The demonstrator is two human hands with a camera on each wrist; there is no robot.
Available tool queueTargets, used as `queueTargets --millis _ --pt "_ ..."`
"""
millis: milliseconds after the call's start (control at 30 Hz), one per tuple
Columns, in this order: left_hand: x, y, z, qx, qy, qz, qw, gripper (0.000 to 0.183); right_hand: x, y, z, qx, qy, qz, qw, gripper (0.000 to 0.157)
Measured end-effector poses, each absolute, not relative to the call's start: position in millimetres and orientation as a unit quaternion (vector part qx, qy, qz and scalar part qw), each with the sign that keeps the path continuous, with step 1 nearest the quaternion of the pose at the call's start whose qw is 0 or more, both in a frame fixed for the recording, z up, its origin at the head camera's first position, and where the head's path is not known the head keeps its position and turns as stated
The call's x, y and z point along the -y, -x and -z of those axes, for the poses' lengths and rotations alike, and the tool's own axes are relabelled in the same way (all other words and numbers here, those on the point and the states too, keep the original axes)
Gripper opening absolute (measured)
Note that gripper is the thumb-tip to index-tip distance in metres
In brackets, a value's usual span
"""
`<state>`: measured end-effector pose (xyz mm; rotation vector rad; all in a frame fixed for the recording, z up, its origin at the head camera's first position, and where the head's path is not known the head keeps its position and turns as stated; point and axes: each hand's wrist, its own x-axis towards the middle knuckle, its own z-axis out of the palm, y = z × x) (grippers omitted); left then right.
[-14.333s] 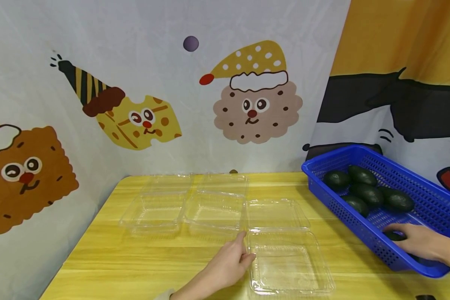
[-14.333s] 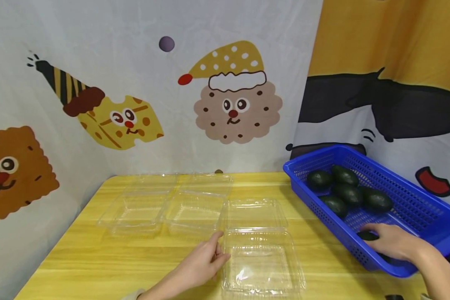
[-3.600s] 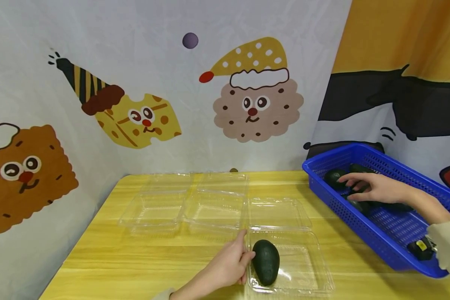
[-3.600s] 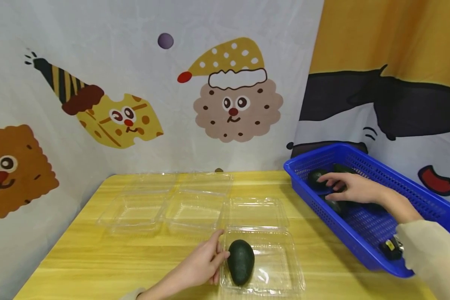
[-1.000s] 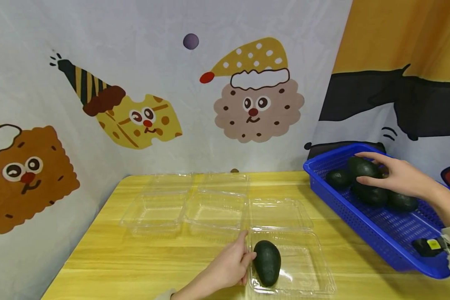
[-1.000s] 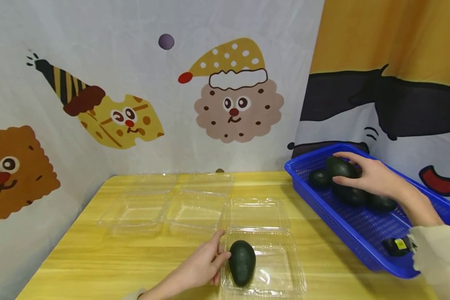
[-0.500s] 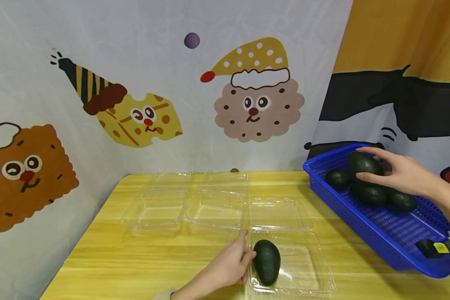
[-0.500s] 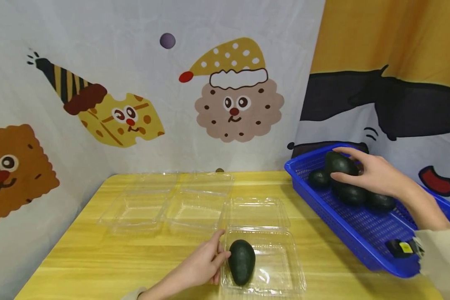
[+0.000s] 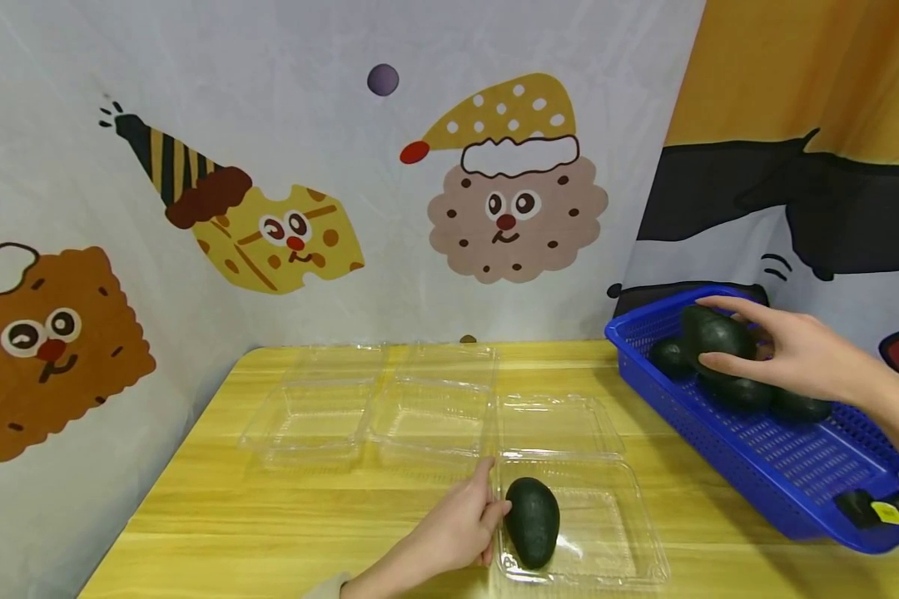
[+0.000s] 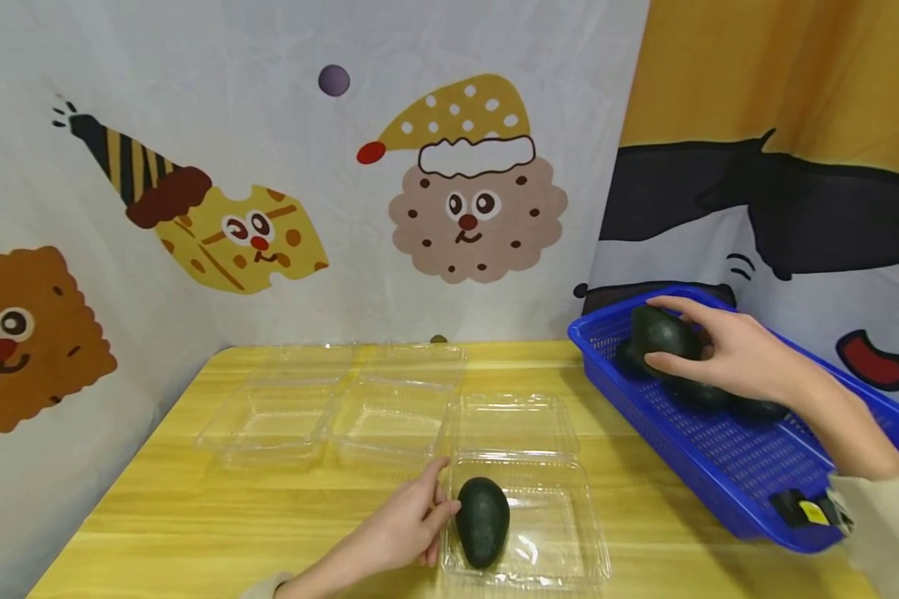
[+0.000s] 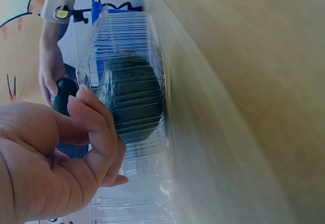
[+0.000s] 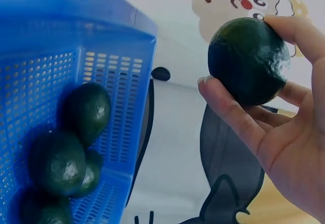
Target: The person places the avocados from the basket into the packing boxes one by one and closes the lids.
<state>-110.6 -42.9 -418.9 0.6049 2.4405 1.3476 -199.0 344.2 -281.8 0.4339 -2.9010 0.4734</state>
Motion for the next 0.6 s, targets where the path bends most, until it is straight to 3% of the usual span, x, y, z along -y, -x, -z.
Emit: queueTargets --millis 600 --pt "42.6 109.7 417.9 -0.851 -0.203 -0.462 0.144 0.06 -316.2 179.0 284.6 0.96 -0.173 -0.196 0.098 0.073"
